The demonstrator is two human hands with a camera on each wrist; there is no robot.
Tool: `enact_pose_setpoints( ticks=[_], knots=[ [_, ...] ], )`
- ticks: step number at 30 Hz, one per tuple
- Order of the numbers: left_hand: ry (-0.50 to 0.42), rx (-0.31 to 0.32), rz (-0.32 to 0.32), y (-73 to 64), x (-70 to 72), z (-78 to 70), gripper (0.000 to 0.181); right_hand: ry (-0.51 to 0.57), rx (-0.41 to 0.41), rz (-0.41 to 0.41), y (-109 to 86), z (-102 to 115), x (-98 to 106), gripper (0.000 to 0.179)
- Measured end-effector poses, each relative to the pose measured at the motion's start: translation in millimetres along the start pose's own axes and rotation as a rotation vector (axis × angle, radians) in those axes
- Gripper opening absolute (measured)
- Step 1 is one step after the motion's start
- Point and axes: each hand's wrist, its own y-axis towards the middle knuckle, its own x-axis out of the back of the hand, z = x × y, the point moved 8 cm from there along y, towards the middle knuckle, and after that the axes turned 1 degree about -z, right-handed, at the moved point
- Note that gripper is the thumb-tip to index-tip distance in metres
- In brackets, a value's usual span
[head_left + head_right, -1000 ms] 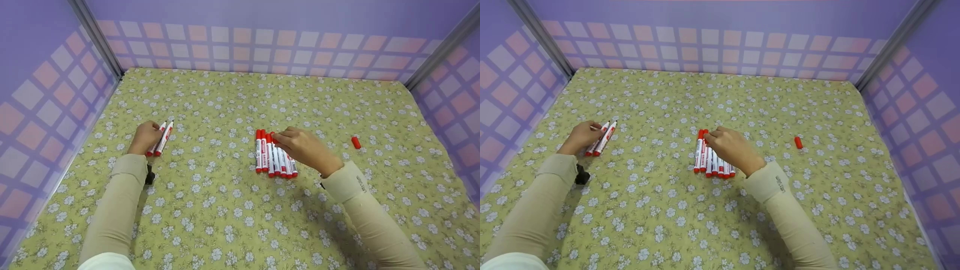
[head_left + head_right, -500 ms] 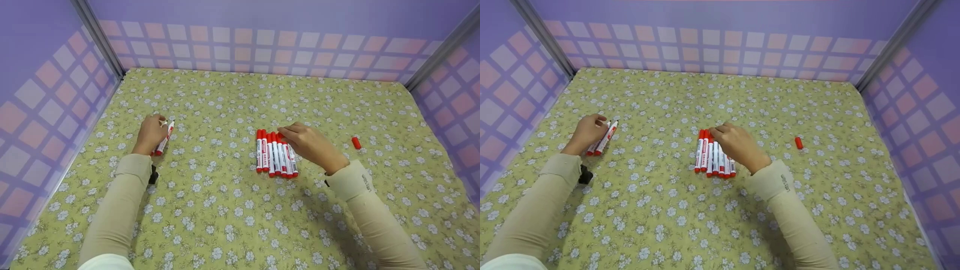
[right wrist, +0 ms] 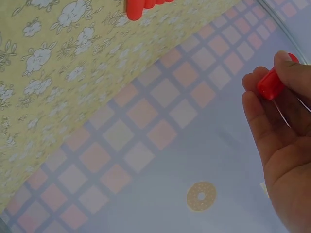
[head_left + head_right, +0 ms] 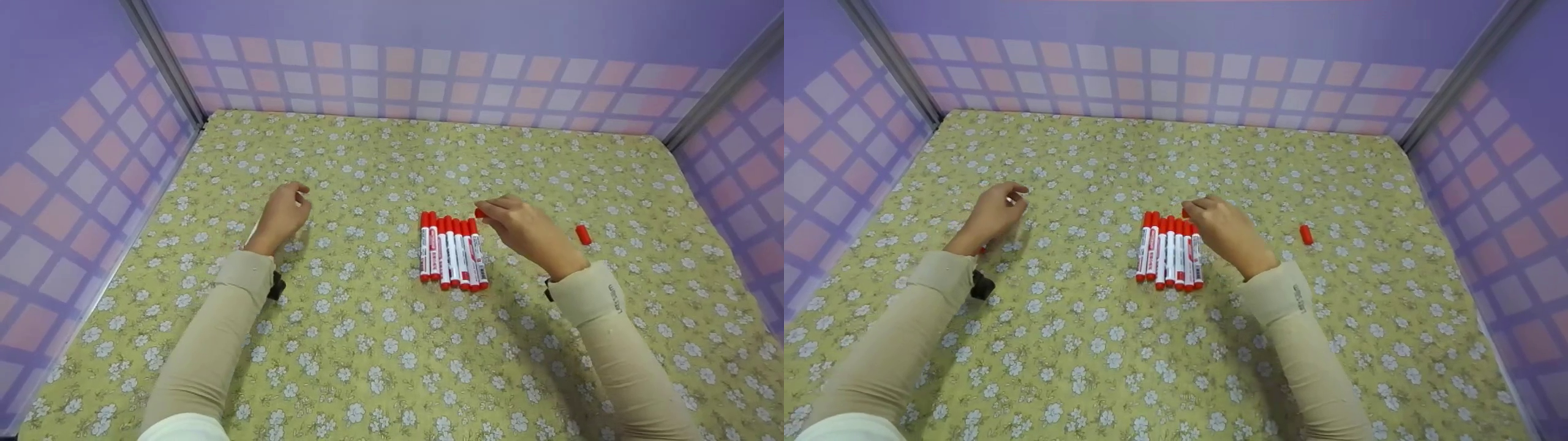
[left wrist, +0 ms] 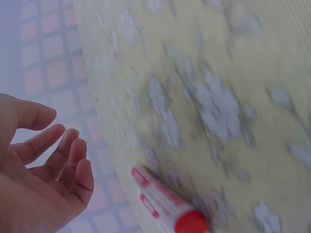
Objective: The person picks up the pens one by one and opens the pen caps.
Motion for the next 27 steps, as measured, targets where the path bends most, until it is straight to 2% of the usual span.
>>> enact_pose_setpoints(
  ticks=[8,15,18,27],
  knots=[
    [-0.002,-0.063,0.080,-2.5,-33.9,-32.1,0.040,0.009,-0.118,-0.005,-11.2,-29,3,0.033],
    [-0.039,-0.098,0.176,-8.5,-64.3,-59.4,0.040,0.011,-0.139,-0.073,-24.5,-52,9,0.030],
    [-0.045,-0.113,0.211,-10.4,-76.3,-70.6,0.040,0.026,-0.175,-0.085,-30.7,-63,10,0.029],
    [-0.122,-0.112,0.325,-13.9,-110.5,-90.3,0.041,0.068,-0.309,-0.080,-49.3,-92,14,0.029]
  ],
)
